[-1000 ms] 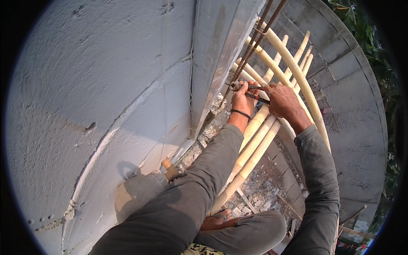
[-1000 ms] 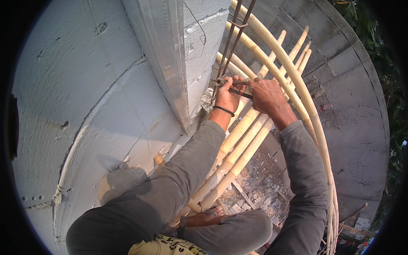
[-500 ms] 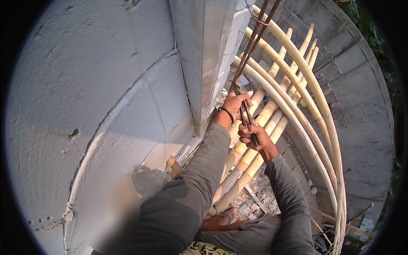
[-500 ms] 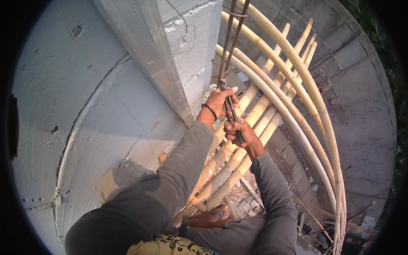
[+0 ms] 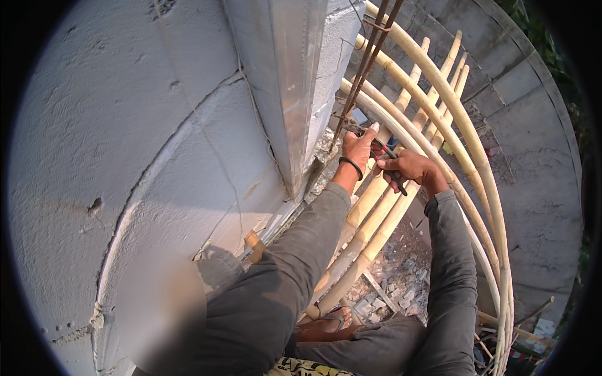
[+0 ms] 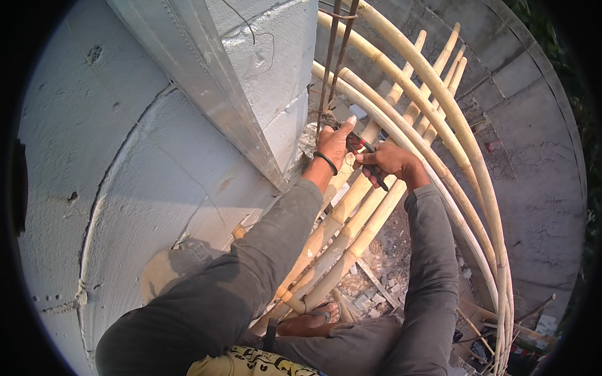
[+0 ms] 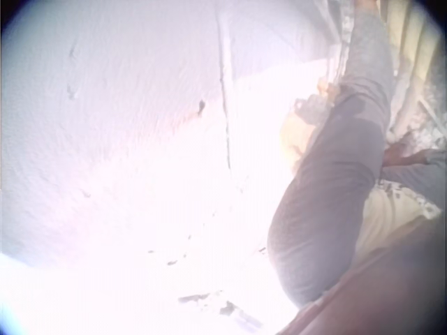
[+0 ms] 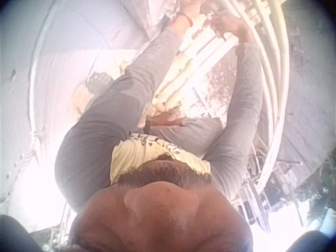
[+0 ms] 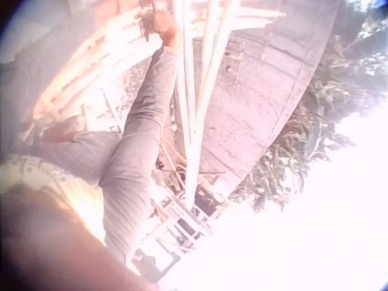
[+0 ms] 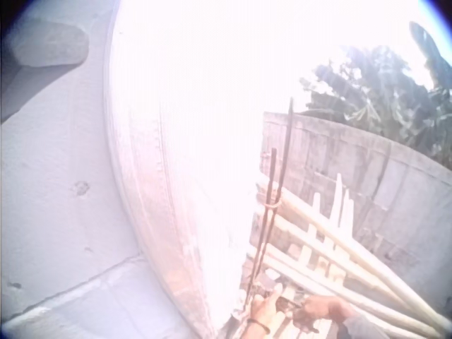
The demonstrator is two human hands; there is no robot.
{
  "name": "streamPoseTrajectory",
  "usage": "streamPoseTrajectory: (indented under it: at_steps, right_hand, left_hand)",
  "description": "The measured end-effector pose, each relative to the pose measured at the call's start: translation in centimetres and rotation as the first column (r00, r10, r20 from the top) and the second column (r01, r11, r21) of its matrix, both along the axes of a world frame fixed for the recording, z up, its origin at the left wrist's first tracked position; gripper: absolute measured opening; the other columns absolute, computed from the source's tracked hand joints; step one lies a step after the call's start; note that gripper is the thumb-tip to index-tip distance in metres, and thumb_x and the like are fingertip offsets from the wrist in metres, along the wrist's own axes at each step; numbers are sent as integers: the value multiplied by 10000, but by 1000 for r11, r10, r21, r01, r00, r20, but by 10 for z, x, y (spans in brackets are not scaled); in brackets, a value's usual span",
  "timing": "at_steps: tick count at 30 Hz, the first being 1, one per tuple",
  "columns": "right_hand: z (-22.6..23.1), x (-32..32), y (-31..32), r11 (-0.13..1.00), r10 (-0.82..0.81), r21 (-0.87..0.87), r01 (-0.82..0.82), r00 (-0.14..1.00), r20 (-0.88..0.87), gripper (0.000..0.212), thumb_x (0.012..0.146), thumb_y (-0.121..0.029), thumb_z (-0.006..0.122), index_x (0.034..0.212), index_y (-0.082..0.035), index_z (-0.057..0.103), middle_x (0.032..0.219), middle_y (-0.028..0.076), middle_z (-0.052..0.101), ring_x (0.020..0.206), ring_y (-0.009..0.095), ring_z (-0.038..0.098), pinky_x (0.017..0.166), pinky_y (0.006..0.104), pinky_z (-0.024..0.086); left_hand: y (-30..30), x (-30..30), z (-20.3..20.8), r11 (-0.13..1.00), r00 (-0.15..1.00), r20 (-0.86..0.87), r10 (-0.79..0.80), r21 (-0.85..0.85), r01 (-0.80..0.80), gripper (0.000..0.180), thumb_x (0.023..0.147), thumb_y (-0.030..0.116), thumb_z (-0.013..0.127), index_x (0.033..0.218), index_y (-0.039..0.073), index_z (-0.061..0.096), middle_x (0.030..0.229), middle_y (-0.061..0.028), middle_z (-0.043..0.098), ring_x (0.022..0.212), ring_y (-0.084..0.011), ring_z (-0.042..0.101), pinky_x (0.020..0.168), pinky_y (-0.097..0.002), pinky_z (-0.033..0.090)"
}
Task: The person uses wire to secure bamboo poles to a metal structural frame on a construction site, using pliers to twist and tighten the wire.
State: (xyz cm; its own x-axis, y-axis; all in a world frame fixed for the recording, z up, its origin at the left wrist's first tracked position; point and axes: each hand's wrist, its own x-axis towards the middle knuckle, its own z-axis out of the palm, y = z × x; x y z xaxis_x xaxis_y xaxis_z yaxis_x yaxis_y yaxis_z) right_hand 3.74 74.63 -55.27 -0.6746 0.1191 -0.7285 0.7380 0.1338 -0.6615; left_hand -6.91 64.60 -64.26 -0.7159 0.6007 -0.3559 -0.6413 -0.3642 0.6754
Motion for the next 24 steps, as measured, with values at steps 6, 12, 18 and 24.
streamPoseTrajectory:
  at_steps: [6,12,18,24]
  right_hand:
    - [-39,16,-18,615,328,788,24,901,-284,526,786,-329,763,1133,37,611,851,175,662,802,332,683,705,479,542]
    - [-76,33,-63,-104,363,942,318,894,-262,644,810,-14,522,1424,20,331,1143,173,507,1067,315,496,911,466,363]
    - [-99,30,-54,162,332,939,302,880,-340,325,814,-42,514,1123,57,534,866,176,547,845,356,555,704,461,441]
    - [-91,22,-96,735,33,655,177,955,-295,314,834,-99,524,1097,72,512,875,290,629,854,416,631,770,498,487]
  left_hand:
    - [6,11,0,973,975,118,190,109,-203,365,808,155,766,890,6,443,806,-136,584,602,-247,656,505,-337,567]
    - [10,15,7,980,986,86,146,-149,-132,447,868,146,687,1067,-2,316,820,-178,660,638,-233,682,393,-294,461]
    - [-1,13,-2,971,988,-18,153,-183,-153,328,856,73,663,1040,4,402,929,-163,619,706,-225,684,419,-325,497]
    - [-23,5,-2,922,985,-168,31,-376,-93,375,782,193,764,964,52,467,740,-63,610,605,-150,616,458,-280,482]
